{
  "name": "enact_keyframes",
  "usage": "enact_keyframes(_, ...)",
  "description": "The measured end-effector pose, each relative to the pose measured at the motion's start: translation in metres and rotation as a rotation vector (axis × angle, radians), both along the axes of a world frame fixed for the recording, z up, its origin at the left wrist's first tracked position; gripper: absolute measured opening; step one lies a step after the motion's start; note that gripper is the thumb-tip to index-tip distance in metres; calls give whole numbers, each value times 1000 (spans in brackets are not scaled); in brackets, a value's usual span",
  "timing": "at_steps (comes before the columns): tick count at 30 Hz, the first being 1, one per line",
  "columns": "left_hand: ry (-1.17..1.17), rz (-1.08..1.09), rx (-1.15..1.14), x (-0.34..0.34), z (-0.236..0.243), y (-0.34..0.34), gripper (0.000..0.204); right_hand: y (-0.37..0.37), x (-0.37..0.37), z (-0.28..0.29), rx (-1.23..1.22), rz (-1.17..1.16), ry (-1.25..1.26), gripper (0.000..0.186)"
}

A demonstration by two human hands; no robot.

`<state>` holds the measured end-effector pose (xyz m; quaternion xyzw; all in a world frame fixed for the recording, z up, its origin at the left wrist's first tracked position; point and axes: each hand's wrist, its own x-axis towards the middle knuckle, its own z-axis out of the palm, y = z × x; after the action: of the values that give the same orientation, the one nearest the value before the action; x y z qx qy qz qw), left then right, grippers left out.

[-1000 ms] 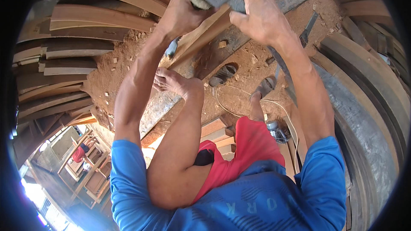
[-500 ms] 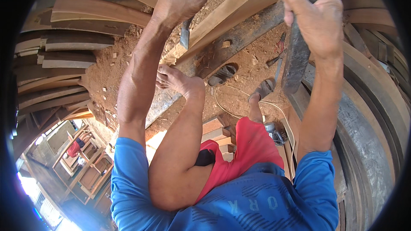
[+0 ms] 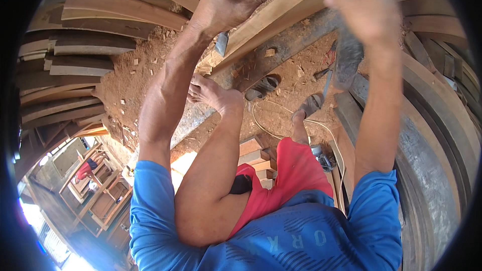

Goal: The person uses a hammer and a chisel to carve out rectangular notches in a wooden beam, clearing away wood shavings by hand.

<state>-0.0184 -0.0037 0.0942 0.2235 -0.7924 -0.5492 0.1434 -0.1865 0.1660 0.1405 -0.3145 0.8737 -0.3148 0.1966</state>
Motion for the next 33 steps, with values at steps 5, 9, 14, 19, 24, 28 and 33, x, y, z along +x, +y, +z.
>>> enact_keyframes(5, -4, -53, -42, 12, -9, -6, 30, -18, 22, -16, -186, 197, -108, 28)
enact_keyframes(9, -26, -46, -85, -3, -2, -4, 32, -15, 1, -43, -478, 162, -93, 24)
enact_keyframes(14, -191, -129, -75, -3, -22, -5, 31, -17, 16, -38, -166, 261, 64, 22)
enact_keyframes(19, -68, -121, -23, -12, -16, 4, 33, -7, 4, -84, -23, 226, 98, 20)
enact_keyframes(24, -202, -113, -60, -2, -23, -1, 33, -12, 26, -50, -179, 204, -211, 22)
enact_keyframes(28, -170, -131, -290, 1, -39, 1, 40, -9, 24, -77, 109, 240, -44, 21)
enact_keyframes(33, -363, -134, -330, 8, -33, -5, 34, -1, 35, -83, -164, 132, -258, 22)
